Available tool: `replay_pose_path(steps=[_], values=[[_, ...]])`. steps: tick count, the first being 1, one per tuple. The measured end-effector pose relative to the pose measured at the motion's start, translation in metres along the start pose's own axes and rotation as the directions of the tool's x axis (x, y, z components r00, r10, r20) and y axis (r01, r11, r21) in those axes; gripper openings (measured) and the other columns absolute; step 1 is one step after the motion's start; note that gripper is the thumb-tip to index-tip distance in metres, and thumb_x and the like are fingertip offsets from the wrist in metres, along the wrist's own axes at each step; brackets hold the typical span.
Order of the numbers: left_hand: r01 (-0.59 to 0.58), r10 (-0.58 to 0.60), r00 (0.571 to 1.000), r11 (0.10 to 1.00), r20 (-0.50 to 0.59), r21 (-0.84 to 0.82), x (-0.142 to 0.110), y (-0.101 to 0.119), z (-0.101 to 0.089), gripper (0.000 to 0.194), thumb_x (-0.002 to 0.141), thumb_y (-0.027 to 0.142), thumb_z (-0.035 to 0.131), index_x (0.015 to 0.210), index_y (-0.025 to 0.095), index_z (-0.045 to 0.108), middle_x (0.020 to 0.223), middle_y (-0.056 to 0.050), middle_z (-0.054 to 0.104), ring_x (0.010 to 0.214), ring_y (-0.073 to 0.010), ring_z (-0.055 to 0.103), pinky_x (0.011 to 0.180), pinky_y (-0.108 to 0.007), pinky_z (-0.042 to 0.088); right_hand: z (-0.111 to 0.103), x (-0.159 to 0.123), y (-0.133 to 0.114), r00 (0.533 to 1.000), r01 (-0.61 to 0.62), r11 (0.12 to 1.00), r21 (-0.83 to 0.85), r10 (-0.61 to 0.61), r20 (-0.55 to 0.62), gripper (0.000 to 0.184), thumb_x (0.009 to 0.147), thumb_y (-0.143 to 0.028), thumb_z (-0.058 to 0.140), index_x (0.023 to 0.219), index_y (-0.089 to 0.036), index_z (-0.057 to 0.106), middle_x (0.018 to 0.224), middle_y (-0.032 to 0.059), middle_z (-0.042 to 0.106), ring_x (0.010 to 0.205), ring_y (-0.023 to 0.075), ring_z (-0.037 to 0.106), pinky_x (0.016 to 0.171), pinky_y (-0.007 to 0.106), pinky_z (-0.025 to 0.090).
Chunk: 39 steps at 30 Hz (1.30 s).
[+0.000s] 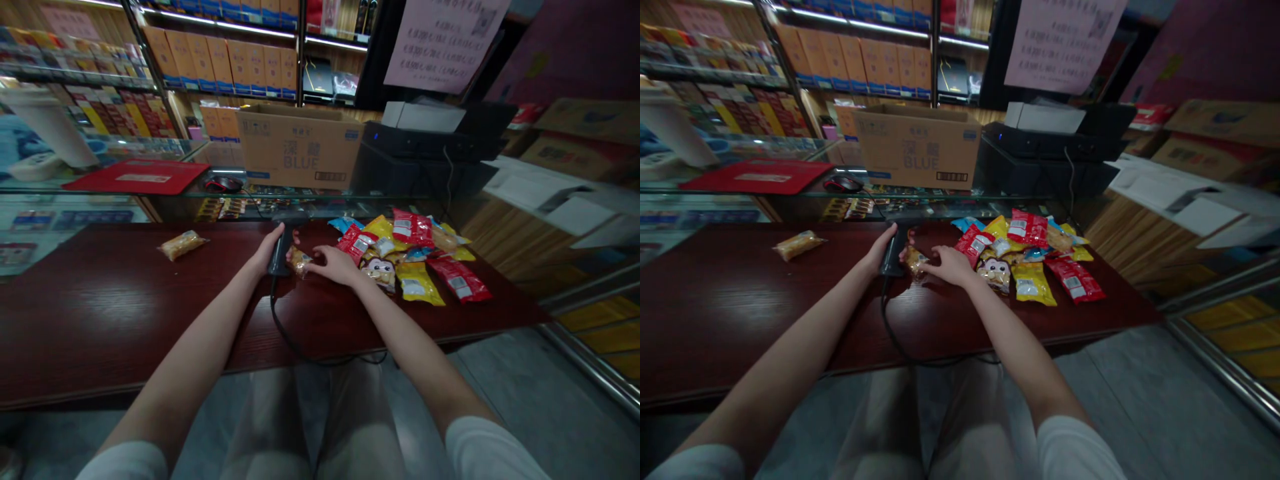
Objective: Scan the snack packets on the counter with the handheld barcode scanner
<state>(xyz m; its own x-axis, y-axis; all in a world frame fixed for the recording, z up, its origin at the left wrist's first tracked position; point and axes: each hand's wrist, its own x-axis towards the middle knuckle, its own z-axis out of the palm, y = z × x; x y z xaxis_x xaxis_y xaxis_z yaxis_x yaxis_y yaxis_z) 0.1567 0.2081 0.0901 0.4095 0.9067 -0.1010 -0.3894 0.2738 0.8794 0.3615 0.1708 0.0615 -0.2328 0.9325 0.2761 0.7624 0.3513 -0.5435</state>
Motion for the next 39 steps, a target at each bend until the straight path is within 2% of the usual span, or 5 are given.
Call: replay_pose_path(steps=[4, 8, 13, 22, 39], values=[[-0.046, 0.047, 0.999, 0.997, 0.013, -0.06, -0.005, 0.004, -0.004, 0.044, 0.096, 0.053, 0.048, 0.097, 0.011, 0.062, 0.072, -0.003, 0.066, 0.038, -0.0073, 0.048, 0.038, -0.022, 0.04, 0.01, -0.003, -0.005, 0.999, -0.002, 0.998, -0.059, 0.005, 0.051, 0.039, 0.073, -0.054, 0.079, 0.088, -0.02, 0.066, 0.096, 0.0089, 0.067, 0.094, 0.0256, 0.064, 0.087, 0.039, 0.048], [-0.086, 0.086, 0.996, 0.993, 0.001, -0.076, -0.013, 0.011, -0.011, 0.046, 0.096, 0.056, 0.047, 0.094, 0.013, 0.061, 0.07, -0.002, 0.065, 0.039, -0.0068, 0.047, 0.039, -0.021, 0.039, 0.014, 0.0, 0.002, 0.999, -0.037, 0.981, 0.192, 0.033, 0.021, 0.04, 0.068, -0.039, 0.08, 0.093, -0.023, 0.055, 0.089, 0.0009, 0.064, 0.08, 0.0188, 0.063, 0.075, 0.034, 0.05], [-0.112, 0.113, 0.993, 0.993, 0.019, -0.022, -0.02, 0.012, -0.008, 0.045, 0.094, 0.056, 0.052, 0.099, 0.012, 0.062, 0.073, -0.002, 0.066, 0.04, -0.0067, 0.048, 0.037, -0.021, 0.039, 0.008, 0.008, 0.019, 0.953, -0.001, 0.88, 0.475, 0.145, -0.268, 0.042, 0.067, -0.025, 0.069, 0.103, -0.025, 0.047, 0.1, 0.0009, 0.061, 0.078, 0.0148, 0.065, 0.068, 0.029, 0.054], [-0.152, 0.129, 0.975, 0.981, 0.179, 0.118, -0.019, -0.007, 0.003, 0.053, 0.085, 0.062, 0.062, 0.101, 0.012, 0.063, 0.079, -0.004, 0.068, 0.039, -0.0081, 0.05, 0.034, -0.023, 0.039, -0.017, 0.012, 0.035, 0.806, 0.087, 0.895, 0.437, 0.194, -0.559, 0.051, 0.072, -0.027, 0.069, 0.115, -0.026, 0.042, 0.12, 0.0073, 0.058, 0.078, 0.0141, 0.067, 0.072, 0.033, 0.06], [-0.189, 0.144, 0.947, 0.972, 0.286, 0.137, -0.025, -0.012, 0.022, 0.064, 0.077, 0.068, 0.069, 0.103, 0.011, 0.062, 0.078, -0.003, 0.066, 0.039, -0.0073, 0.049, 0.034, -0.022, 0.037, -0.012, 0.008, 0.026, 0.88, 0.017, 0.966, 0.259, 0.109, -0.463, 0.044, 0.072, -0.026, 0.067, 0.11, -0.022, 0.045, 0.107, 0.0088, 0.064, 0.074, 0.0186, 0.067, 0.067, 0.036, 0.059]])
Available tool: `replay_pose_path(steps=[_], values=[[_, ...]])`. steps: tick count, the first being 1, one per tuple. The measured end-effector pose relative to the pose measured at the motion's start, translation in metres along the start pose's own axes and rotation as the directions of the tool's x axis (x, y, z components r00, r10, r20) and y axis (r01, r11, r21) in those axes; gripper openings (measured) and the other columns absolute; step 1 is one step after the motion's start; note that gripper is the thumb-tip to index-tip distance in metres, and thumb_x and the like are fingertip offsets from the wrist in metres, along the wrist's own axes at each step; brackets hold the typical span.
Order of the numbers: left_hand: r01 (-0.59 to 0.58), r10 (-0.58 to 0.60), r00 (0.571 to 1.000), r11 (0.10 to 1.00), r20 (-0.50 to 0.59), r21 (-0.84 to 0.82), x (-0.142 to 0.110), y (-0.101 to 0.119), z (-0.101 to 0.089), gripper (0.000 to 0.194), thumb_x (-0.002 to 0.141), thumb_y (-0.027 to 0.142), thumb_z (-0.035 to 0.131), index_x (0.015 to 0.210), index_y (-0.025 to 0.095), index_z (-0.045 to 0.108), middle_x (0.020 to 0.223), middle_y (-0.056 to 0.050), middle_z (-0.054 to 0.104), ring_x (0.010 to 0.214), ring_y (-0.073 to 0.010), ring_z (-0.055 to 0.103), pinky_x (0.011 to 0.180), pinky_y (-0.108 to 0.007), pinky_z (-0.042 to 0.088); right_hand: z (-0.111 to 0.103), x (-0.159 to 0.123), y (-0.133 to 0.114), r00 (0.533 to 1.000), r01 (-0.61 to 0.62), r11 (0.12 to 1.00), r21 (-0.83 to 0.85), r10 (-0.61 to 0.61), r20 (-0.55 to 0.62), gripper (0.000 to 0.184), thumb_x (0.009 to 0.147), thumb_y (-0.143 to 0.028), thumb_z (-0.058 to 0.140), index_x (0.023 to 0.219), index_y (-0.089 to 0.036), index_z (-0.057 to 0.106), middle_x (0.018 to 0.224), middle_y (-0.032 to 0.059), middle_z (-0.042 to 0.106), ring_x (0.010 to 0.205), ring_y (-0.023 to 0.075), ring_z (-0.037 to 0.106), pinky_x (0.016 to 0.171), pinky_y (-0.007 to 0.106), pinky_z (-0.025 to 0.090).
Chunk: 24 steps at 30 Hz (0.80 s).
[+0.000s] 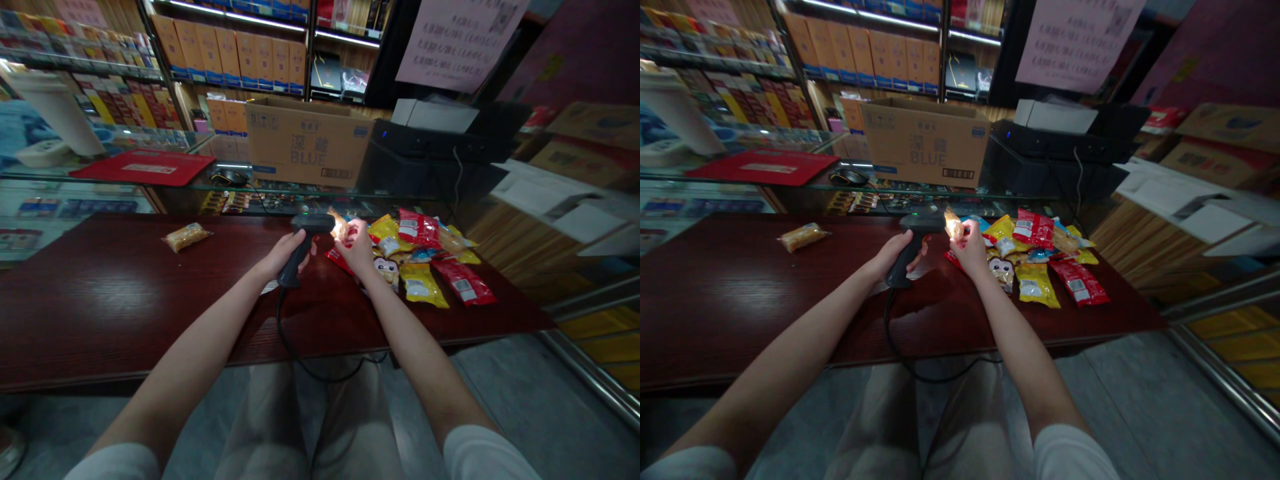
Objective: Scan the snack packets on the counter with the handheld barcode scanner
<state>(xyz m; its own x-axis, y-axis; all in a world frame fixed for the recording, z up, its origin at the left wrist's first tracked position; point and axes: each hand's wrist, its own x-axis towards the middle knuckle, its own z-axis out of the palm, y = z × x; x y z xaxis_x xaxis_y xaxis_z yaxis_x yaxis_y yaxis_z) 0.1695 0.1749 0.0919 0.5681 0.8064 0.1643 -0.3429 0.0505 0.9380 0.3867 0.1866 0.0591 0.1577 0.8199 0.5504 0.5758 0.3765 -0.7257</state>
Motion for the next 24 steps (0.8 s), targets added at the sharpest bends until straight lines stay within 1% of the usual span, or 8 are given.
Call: replay_pose_path(steps=[2, 5, 8, 11, 14, 17, 22, 24], values=[[0.007, -0.006, 1.0, 1.0, -0.021, 0.009, 0.0, 0.0, 0.001, 0.061, 0.078, 0.067, 0.068, 0.102, 0.011, 0.062, 0.075, -0.003, 0.067, 0.038, -0.0073, 0.049, 0.034, -0.022, 0.037, 0.0, -0.001, -0.001, 1.0, 0.02, 0.999, -0.03, -0.02, -0.005, 0.042, 0.074, -0.027, 0.065, 0.11, -0.022, 0.045, 0.111, 0.0103, 0.064, 0.073, 0.0181, 0.067, 0.067, 0.036, 0.059], [0.046, -0.046, 0.999, 0.999, -0.021, 0.021, 0.0, 0.001, -0.004, 0.059, 0.081, 0.067, 0.065, 0.1, 0.011, 0.064, 0.069, -0.004, 0.066, 0.037, -0.008, 0.049, 0.034, -0.021, 0.037, -0.002, -0.002, -0.003, 1.0, 0.03, 0.996, -0.079, -0.031, -0.005, 0.041, 0.076, -0.027, 0.063, 0.113, -0.021, 0.045, 0.114, 0.012, 0.063, 0.073, 0.0183, 0.067, 0.068, 0.036, 0.058], [0.123, -0.122, 0.992, 0.991, -0.028, 0.055, -0.002, 0.007, -0.015, 0.055, 0.082, 0.062, 0.068, 0.101, 0.01, 0.064, 0.069, -0.006, 0.068, 0.041, -0.0112, 0.055, 0.037, -0.022, 0.042, -0.007, -0.002, -0.007, 0.999, 0.052, 0.979, -0.195, -0.054, -0.002, 0.042, 0.078, -0.028, 0.062, 0.116, -0.021, 0.046, 0.116, 0.0126, 0.065, 0.083, 0.0219, 0.068, 0.078, 0.04, 0.056], [0.166, -0.158, 0.981, 0.984, -0.113, 0.063, -0.005, 0.014, -0.027, 0.044, 0.081, 0.047, 0.073, 0.106, 0.012, 0.062, 0.082, -0.008, 0.072, 0.05, -0.0132, 0.062, 0.043, -0.023, 0.049, -0.013, -0.002, -0.012, 0.996, 0.057, 0.926, -0.374, -0.08, -0.046, 0.044, 0.078, -0.031, 0.063, 0.119, -0.02, 0.05, 0.113, 0.0139, 0.069, 0.096, 0.0281, 0.067, 0.093, 0.047, 0.049], [0.165, -0.159, 0.968, 0.986, -0.195, 0.015, -0.006, 0.016, -0.033, 0.034, 0.083, 0.037, 0.069, 0.104, 0.011, 0.062, 0.087, -0.007, 0.071, 0.051, -0.0122, 0.063, 0.047, -0.024, 0.052, -0.022, 0.0, -0.016, 0.989, 0.018, 0.881, -0.472, -0.086, -0.121, 0.045, 0.082, -0.034, 0.059, 0.124, -0.018, 0.051, 0.106, 0.0129, 0.071, 0.102, 0.0308, 0.065, 0.101, 0.053, 0.04], [0.158, -0.155, 0.965, 0.987, -0.212, -0.004, -0.005, 0.012, -0.033, 0.031, 0.085, 0.036, 0.063, 0.104, 0.011, 0.064, 0.086, -0.005, 0.068, 0.051, -0.0116, 0.063, 0.046, -0.024, 0.052, -0.034, 0.004, -0.016, 0.97, -0.009, 0.874, -0.485, -0.111, -0.217, 0.043, 0.087, -0.035, 0.052, 0.127, -0.017, 0.05, 0.103, 0.0119, 0.071, 0.106, 0.0311, 0.064, 0.103, 0.055, 0.037], [0.17, -0.161, 0.97, 0.985, -0.18, 0.036, -0.006, 0.009, -0.027, 0.033, 0.085, 0.038, 0.064, 0.103, 0.011, 0.065, 0.088, -0.006, 0.068, 0.053, -0.0116, 0.063, 0.045, -0.022, 0.051, -0.066, 0.015, -0.006, 0.913, -0.02, 0.926, -0.377, -0.137, -0.383, 0.042, 0.095, -0.039, 0.042, 0.132, -0.019, 0.045, 0.113, 0.014, 0.064, 0.099, 0.0271, 0.064, 0.089, 0.045, 0.05], [0.182, -0.174, 0.971, 0.983, -0.164, 0.037, -0.007, 0.011, -0.026, 0.033, 0.084, 0.039, 0.066, 0.102, 0.011, 0.065, 0.088, -0.006, 0.068, 0.053, -0.0116, 0.063, 0.045, -0.023, 0.051, -0.081, 0.019, 0.0, 0.882, -0.032, 0.928, -0.372, -0.148, -0.447, 0.043, 0.096, -0.039, 0.04, 0.135, -0.02, 0.043, 0.116, 0.0149, 0.061, 0.103, 0.0272, 0.064, 0.09, 0.045, 0.051]])
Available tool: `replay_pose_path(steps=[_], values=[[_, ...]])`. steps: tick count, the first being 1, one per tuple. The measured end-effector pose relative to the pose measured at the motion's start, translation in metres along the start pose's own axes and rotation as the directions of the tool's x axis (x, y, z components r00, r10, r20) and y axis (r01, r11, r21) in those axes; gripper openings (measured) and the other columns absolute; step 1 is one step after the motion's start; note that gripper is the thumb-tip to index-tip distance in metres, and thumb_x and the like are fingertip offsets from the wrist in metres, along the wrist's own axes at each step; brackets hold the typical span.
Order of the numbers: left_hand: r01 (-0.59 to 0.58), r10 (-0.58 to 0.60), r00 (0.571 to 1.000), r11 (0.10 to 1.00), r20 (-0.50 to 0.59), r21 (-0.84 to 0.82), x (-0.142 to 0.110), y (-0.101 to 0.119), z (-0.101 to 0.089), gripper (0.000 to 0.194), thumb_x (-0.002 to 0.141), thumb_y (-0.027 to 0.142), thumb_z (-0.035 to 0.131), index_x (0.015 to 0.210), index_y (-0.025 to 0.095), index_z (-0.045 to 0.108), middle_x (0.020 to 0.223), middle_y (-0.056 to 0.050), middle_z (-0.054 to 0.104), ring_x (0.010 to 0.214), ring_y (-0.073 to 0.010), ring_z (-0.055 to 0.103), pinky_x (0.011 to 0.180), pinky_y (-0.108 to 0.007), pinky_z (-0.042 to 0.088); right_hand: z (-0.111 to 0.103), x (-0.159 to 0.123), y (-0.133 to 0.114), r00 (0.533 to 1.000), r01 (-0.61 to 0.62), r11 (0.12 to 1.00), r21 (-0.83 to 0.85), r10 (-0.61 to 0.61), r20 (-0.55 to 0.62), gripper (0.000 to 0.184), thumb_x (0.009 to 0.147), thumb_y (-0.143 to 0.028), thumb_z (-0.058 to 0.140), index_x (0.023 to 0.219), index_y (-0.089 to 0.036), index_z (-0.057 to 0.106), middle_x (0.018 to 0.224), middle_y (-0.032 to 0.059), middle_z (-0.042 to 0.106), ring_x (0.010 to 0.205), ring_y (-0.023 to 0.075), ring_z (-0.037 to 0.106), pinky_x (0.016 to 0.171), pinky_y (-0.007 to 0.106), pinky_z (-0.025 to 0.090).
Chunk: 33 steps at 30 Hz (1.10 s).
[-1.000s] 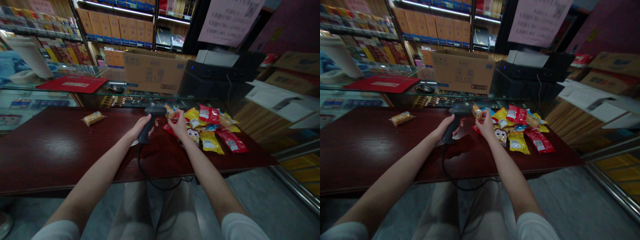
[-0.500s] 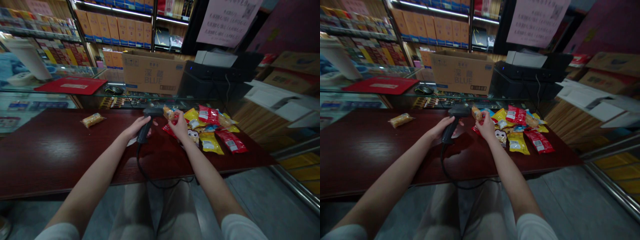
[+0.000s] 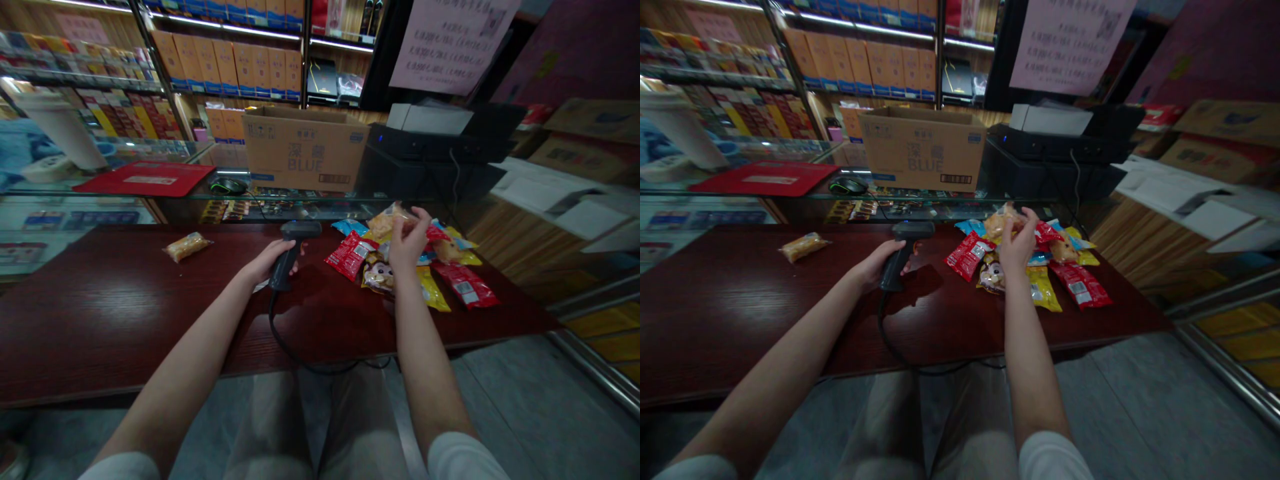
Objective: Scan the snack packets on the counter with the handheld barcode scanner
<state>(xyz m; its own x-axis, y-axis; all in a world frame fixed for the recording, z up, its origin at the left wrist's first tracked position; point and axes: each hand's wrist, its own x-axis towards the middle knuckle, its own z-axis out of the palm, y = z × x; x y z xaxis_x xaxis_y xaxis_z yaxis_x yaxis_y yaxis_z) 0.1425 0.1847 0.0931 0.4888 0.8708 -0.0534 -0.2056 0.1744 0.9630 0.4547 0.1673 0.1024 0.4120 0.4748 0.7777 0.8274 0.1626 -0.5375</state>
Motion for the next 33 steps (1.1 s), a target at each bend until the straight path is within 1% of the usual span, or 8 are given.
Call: replay_pose_path(steps=[3, 7, 14, 17, 20, 25, 29, 33], values=[[0.026, -0.025, 1.0, 0.999, 0.014, -0.022, -0.001, 0.006, -0.003, 0.034, 0.081, 0.038, 0.068, 0.102, 0.011, 0.064, 0.086, -0.006, 0.068, 0.051, -0.0118, 0.062, 0.044, -0.023, 0.052, -0.01, 0.01, 0.018, 0.998, -0.01, 0.997, -0.08, 0.005, -0.061, 0.041, 0.093, -0.037, 0.045, 0.129, -0.018, 0.05, 0.12, 0.0174, 0.058, 0.115, 0.0296, 0.058, 0.099, 0.05, 0.047], [0.093, -0.093, 0.996, 0.995, 0.008, -0.021, 0.005, 0.022, -0.011, 0.032, 0.078, 0.035, 0.074, 0.1, 0.014, 0.063, 0.082, -0.004, 0.068, 0.053, -0.0133, 0.064, 0.049, -0.025, 0.056, -0.016, 0.012, 0.034, 0.996, -0.085, 0.979, -0.185, 0.088, 0.007, 0.028, 0.09, -0.034, 0.046, 0.104, -0.018, 0.064, 0.109, 0.0157, 0.061, 0.108, 0.0295, 0.059, 0.1, 0.051, 0.046], [0.181, -0.181, 0.978, 0.983, 0.108, 0.002, 0.027, 0.041, -0.019, 0.032, 0.076, 0.026, 0.08, 0.099, 0.014, 0.061, 0.089, -0.005, 0.072, 0.063, -0.0178, 0.072, 0.062, -0.033, 0.062, -0.02, 0.009, 0.026, 0.987, -0.136, 0.955, -0.265, 0.154, 0.049, 0.023, 0.085, -0.035, 0.051, 0.09, -0.019, 0.066, 0.116, 0.0166, 0.059, 0.107, 0.0297, 0.06, 0.096, 0.048, 0.048], [0.263, -0.257, 0.94, 0.965, 0.225, 0.0, 0.04, 0.042, -0.026, 0.04, 0.074, 0.029, 0.083, 0.104, 0.013, 0.062, 0.092, -0.007, 0.073, 0.072, -0.0213, 0.075, 0.071, -0.036, 0.063, -0.019, 0.008, 0.02, 0.977, -0.16, 0.941, -0.298, 0.194, 0.087, 0.025, 0.085, -0.037, 0.05, 0.093, -0.019, 0.066, 0.116, 0.0162, 0.06, 0.103, 0.0297, 0.061, 0.093, 0.049, 0.049], [0.323, -0.31, 0.877, 0.946, 0.367, 0.027, 0.057, 0.045, -0.039, 0.046, 0.072, 0.033, 0.086, 0.106, 0.013, 0.062, 0.095, -0.009, 0.075, 0.084, -0.0252, 0.076, 0.082, -0.041, 0.061, -0.017, 0.006, 0.015, 0.973, -0.167, 0.927, -0.337, 0.21, 0.096, 0.03, 0.085, -0.04, 0.049, 0.1, -0.02, 0.066, 0.116, 0.0159, 0.062, 0.099, 0.0302, 0.061, 0.09, 0.049, 0.051], [0.327, -0.326, 0.79, 0.94, 0.519, 0.093, 0.096, 0.05, -0.067, 0.047, 0.074, 0.034, 0.085, 0.111, 0.013, 0.065, 0.103, -0.011, 0.075, 0.096, -0.025, 0.075, 0.088, -0.037, 0.058, -0.017, 0.004, 0.014, 0.971, -0.165, 0.909, -0.383, 0.218, 0.1, 0.033, 0.085, -0.045, 0.048, 0.1, -0.022, 0.066, 0.112, 0.0139, 0.064, 0.098, 0.0304, 0.062, 0.085, 0.046, 0.052], [0.314, -0.278, 0.748, 0.948, 0.603, 0.047, 0.116, 0.046, -0.087, 0.046, 0.078, 0.033, 0.083, 0.116, 0.014, 0.066, 0.111, -0.013, 0.073, 0.1, -0.0254, 0.074, 0.089, -0.037, 0.057, -0.017, 0.004, 0.018, 0.975, -0.149, 0.894, -0.422, 0.204, 0.089, 0.035, 0.084, -0.049, 0.046, 0.1, -0.023, 0.064, 0.108, 0.0138, 0.064, 0.096, 0.0319, 0.063, 0.081, 0.047, 0.052], [0.304, -0.194, 0.722, 0.951, 0.664, -0.052, 0.122, 0.036, -0.101, 0.047, 0.079, 0.032, 0.081, 0.12, 0.014, 0.065, 0.117, -0.015, 0.072, 0.104, -0.0277, 0.073, 0.091, -0.04, 0.055, -0.017, 0.006, 0.017, 0.986, -0.107, 0.886, -0.45, 0.152, 0.065, 0.037, 0.082, -0.051, 0.048, 0.102, -0.024, 0.064, 0.105, 0.0152, 0.065, 0.097, 0.0343, 0.064, 0.085, 0.05, 0.052]])
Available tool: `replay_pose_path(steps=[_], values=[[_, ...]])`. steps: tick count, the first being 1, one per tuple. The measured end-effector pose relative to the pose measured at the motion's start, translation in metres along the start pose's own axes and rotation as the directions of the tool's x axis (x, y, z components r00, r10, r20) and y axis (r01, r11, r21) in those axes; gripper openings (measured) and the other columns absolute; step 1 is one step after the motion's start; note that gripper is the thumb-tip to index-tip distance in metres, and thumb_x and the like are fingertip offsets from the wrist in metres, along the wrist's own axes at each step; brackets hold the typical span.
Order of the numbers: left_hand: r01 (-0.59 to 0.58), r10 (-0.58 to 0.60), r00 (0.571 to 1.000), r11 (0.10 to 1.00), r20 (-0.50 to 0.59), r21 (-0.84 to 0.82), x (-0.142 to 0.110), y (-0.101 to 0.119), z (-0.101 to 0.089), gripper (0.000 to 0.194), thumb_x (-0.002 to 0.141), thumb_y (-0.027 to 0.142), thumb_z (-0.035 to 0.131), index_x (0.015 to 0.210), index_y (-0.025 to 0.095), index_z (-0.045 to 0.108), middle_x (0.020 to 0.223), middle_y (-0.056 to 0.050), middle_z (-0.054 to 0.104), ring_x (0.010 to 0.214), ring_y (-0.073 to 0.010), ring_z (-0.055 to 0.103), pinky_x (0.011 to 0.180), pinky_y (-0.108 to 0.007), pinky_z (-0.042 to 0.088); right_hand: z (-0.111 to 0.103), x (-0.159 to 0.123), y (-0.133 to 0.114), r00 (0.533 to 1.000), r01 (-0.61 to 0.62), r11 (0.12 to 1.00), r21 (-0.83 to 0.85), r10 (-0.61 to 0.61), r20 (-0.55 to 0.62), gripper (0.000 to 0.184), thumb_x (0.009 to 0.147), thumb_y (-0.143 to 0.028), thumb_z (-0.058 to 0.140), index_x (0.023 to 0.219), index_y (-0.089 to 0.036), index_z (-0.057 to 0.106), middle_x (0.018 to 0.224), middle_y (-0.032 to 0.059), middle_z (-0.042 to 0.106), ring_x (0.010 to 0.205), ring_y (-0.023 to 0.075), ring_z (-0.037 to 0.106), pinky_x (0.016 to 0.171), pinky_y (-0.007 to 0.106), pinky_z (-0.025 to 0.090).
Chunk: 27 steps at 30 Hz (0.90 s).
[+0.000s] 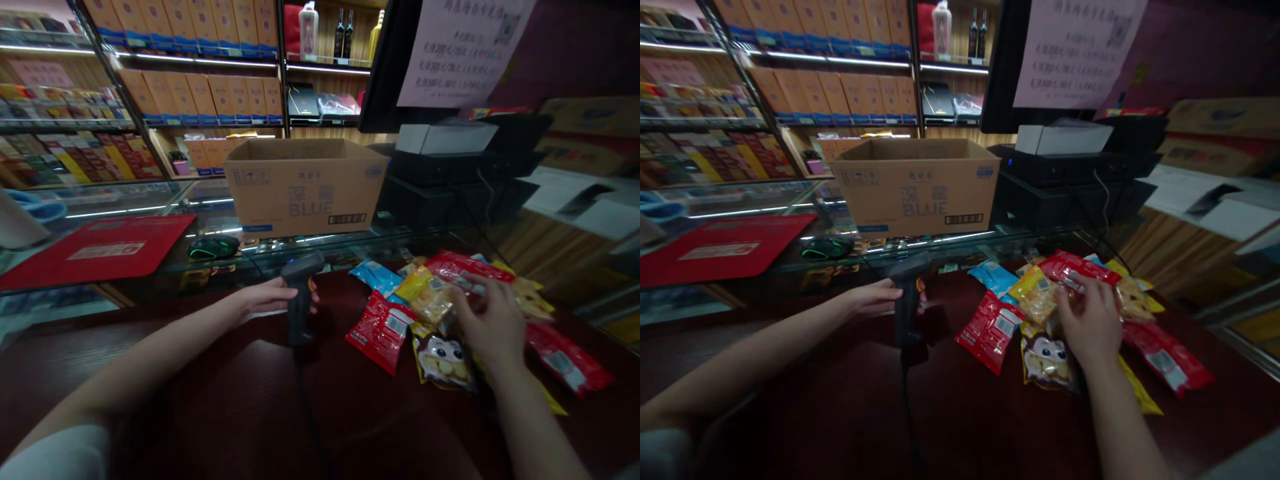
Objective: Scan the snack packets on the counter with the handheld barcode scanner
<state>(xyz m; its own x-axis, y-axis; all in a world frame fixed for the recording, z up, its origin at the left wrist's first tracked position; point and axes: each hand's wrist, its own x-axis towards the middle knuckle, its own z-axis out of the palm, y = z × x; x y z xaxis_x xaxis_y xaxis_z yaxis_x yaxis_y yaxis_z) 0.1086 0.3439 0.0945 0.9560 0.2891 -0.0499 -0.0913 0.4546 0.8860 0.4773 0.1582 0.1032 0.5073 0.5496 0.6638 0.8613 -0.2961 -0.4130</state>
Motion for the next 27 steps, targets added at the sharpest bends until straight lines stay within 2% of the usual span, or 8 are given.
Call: replay_pose_path(steps=[4, 8, 11, 14, 17, 22, 24, 27], values=[[-0.021, 0.022, 0.999, 0.999, 0.025, -0.039, 0.002, -0.011, -0.006, 0.049, 0.078, 0.036, 0.082, 0.119, 0.015, 0.067, 0.116, -0.014, 0.072, 0.102, -0.0272, 0.073, 0.094, -0.041, 0.054, -0.001, 0.0, -0.003, 1.0, 0.007, 1.0, -0.03, -0.007, 0.007, 0.04, 0.079, -0.052, 0.048, 0.1, -0.022, 0.065, 0.101, 0.0164, 0.065, 0.089, 0.0342, 0.065, 0.081, 0.05, 0.052], [-0.023, 0.024, 1.0, 0.999, 0.017, -0.047, 0.012, -0.014, 0.002, 0.05, 0.076, 0.038, 0.084, 0.116, 0.014, 0.068, 0.112, -0.014, 0.073, 0.098, -0.0266, 0.074, 0.088, -0.038, 0.055, 0.0, 0.0, -0.005, 1.0, 0.024, 0.997, -0.07, -0.022, 0.021, 0.038, 0.078, -0.052, 0.047, 0.097, -0.024, 0.064, 0.094, 0.0159, 0.066, 0.09, 0.0358, 0.064, 0.077, 0.049, 0.051], [-0.003, 0.003, 1.0, 1.0, 0.0, -0.01, 0.017, -0.005, 0.014, 0.047, 0.078, 0.039, 0.082, 0.116, 0.015, 0.067, 0.113, -0.013, 0.073, 0.097, -0.0242, 0.074, 0.088, -0.037, 0.054, 0.0, 0.0, -0.005, 0.999, 0.019, 0.997, -0.072, -0.017, 0.03, 0.036, 0.078, -0.053, 0.046, 0.096, -0.026, 0.062, 0.097, 0.016, 0.068, 0.092, 0.0362, 0.065, 0.076, 0.049, 0.051], [0.073, -0.078, 0.996, 0.994, 0.052, 0.085, 0.016, 0.009, 0.019, 0.047, 0.079, 0.04, 0.081, 0.117, 0.017, 0.067, 0.117, -0.014, 0.072, 0.098, -0.0234, 0.073, 0.091, -0.039, 0.054, 0.001, 0.0, -0.005, 0.999, -0.008, 0.997, -0.083, 0.012, 0.041, 0.035, 0.078, -0.053, 0.045, 0.095, -0.028, 0.061, 0.099, 0.0163, 0.068, 0.092, 0.0366, 0.065, 0.076, 0.05, 0.052], [0.107, -0.121, 0.987, 0.986, 0.106, 0.126, 0.01, 0.016, 0.009, 0.048, 0.077, 0.041, 0.082, 0.116, 0.018, 0.067, 0.117, -0.013, 0.072, 0.1, -0.0246, 0.073, 0.092, -0.041, 0.054, 0.003, 0.0, -0.003, 0.999, -0.013, 0.997, -0.079, 0.016, 0.036, 0.034, 0.076, -0.054, 0.046, 0.094, -0.029, 0.06, 0.099, 0.0161, 0.067, 0.093, 0.0373, 0.065, 0.08, 0.052, 0.052], [0.03, -0.031, 0.994, 0.999, 0.103, 0.011, 0.004, 0.004, -0.019, 0.051, 0.075, 0.041, 0.083, 0.118, 0.018, 0.067, 0.119, -0.014, 0.071, 0.105, -0.0281, 0.072, 0.092, -0.041, 0.054, 0.007, 0.0, 0.0, 0.996, -0.046, 0.994, -0.097, 0.053, 0.069, 0.031, 0.073, -0.052, 0.046, 0.092, -0.03, 0.057, 0.1, 0.0175, 0.067, 0.099, 0.039, 0.066, 0.078, 0.055, 0.053], [0.016, -0.015, 0.996, 1.0, 0.089, -0.01, 0.004, 0.0, -0.023, 0.051, 0.077, 0.04, 0.082, 0.12, 0.018, 0.066, 0.12, -0.014, 0.07, 0.106, -0.0287, 0.072, 0.092, -0.042, 0.054, 0.007, 0.0, -0.001, 0.996, -0.05, 0.994, -0.092, 0.057, 0.067, 0.03, 0.072, -0.051, 0.047, 0.092, -0.031, 0.057, 0.101, 0.0175, 0.068, 0.1, 0.0389, 0.066, 0.079, 0.055, 0.053], [0.004, -0.002, 0.995, 1.0, 0.095, -0.021, 0.011, -0.002, -0.017, 0.052, 0.076, 0.04, 0.083, 0.119, 0.017, 0.067, 0.119, -0.015, 0.07, 0.104, -0.0285, 0.072, 0.09, -0.04, 0.054, 0.005, -0.001, -0.003, 0.996, -0.042, 0.995, -0.095, 0.049, 0.069, 0.03, 0.073, -0.052, 0.047, 0.091, -0.031, 0.058, 0.1, 0.0165, 0.068, 0.096, 0.0384, 0.066, 0.077, 0.055, 0.053]])
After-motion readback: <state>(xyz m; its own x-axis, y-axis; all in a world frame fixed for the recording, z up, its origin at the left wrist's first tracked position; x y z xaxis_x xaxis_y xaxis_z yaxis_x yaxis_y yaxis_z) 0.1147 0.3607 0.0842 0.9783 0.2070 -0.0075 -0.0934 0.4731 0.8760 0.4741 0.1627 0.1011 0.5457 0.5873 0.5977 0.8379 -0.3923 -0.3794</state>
